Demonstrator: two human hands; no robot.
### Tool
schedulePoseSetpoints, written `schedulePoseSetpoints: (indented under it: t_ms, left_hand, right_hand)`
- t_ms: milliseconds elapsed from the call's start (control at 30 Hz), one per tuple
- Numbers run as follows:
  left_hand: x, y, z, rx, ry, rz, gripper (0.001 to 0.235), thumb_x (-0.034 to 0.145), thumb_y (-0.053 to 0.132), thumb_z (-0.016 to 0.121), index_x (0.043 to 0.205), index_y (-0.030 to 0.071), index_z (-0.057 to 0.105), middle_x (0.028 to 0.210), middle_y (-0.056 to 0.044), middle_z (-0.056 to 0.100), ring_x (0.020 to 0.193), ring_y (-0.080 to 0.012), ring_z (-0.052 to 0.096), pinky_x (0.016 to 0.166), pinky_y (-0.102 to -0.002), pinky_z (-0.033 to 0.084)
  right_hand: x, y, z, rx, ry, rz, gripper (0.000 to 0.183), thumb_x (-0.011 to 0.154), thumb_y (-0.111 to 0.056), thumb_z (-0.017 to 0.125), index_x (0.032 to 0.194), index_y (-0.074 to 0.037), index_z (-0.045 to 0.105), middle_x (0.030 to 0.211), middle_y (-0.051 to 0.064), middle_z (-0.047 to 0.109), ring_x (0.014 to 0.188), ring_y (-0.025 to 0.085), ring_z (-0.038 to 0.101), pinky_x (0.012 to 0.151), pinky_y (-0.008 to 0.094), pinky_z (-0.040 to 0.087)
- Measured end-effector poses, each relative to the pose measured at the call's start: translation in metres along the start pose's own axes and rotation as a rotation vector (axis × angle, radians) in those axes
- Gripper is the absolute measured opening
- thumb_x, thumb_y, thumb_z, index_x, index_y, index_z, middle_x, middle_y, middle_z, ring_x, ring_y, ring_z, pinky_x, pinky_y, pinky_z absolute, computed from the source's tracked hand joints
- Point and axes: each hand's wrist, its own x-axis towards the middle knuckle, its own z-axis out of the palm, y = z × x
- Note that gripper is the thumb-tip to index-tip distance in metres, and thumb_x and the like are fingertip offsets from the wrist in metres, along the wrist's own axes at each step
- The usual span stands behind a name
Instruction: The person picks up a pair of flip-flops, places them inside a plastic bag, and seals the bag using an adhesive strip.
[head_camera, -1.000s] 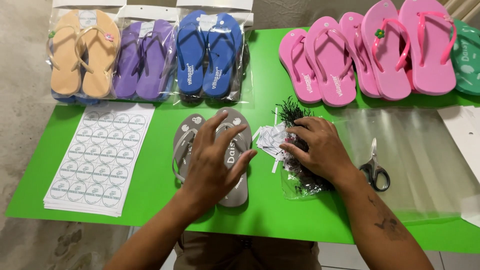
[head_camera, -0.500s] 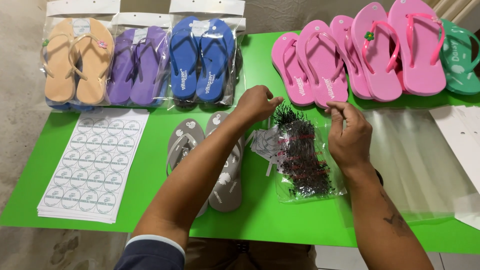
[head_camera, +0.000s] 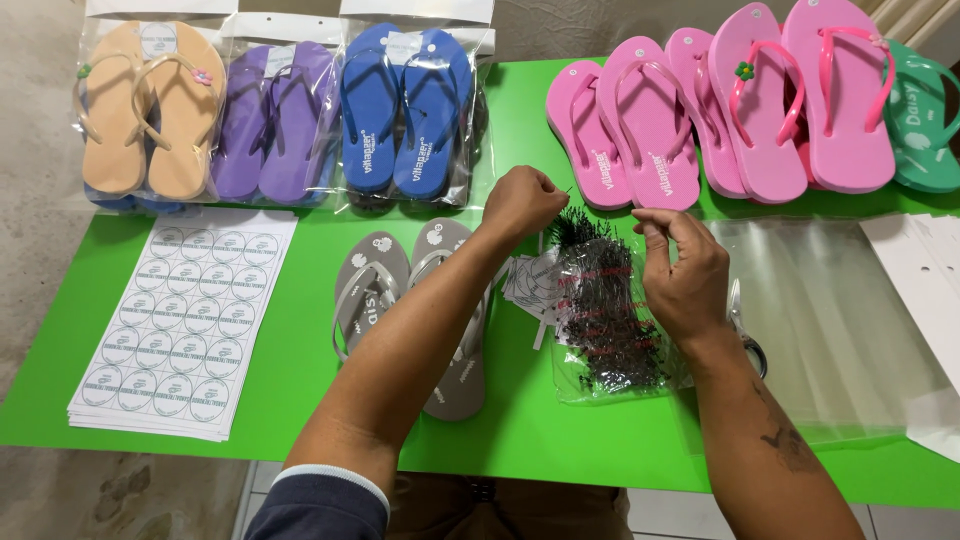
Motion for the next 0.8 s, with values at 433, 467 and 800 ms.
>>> schedulePoseSetpoints:
  t_ms: [433, 467, 800]
  left_hand:
    - [-0.039, 0.027, -0.033, -0.270, -0.101, -0.032, 0.023, 0.080, 0.027, 0.064, 0.093, 0.013, 0.076, 0.070, -0.002, 0.078, 0.061, -0.0171, 0.076, 0.071, -0.029, 0.059]
    - [-0.036, 0.024, -0.029, -0.278, -0.108, -0.012, 0.025, 0.080, 0.029, 0.066, 0.096, 0.013, 0.076, 0.072, -0.002, 0.078, 0.062, -0.0160, 0.076, 0.071, -0.027, 0.058]
    - [-0.060, 0.038, -0.035, 0.178, -0.103, -0.012, 0.047, 0.088, 0.039, 0.070, 0.098, -0.007, 0.072, 0.098, -0.028, 0.072, 0.103, -0.0488, 0.071, 0.088, -0.058, 0.055]
  right_hand:
    - [-0.006, 0.005, 0.027, -0.032, -0.087, -0.078, 0.021, 0.111, -0.019, 0.054, 0.122, -0.014, 0.071, 0.105, 0.009, 0.068, 0.105, 0.035, 0.066, 0.096, 0.052, 0.048]
    - [-0.007, 0.006, 0.029, -0.033, -0.078, -0.066, 0.020, 0.112, -0.018, 0.053, 0.121, -0.014, 0.071, 0.104, 0.008, 0.068, 0.104, 0.035, 0.066, 0.096, 0.051, 0.048]
    - [-0.001, 0.012, 0.015, -0.103, -0.015, 0.001, 0.021, 0.111, -0.006, 0.051, 0.117, -0.008, 0.072, 0.100, 0.012, 0.067, 0.101, 0.035, 0.066, 0.095, 0.052, 0.047]
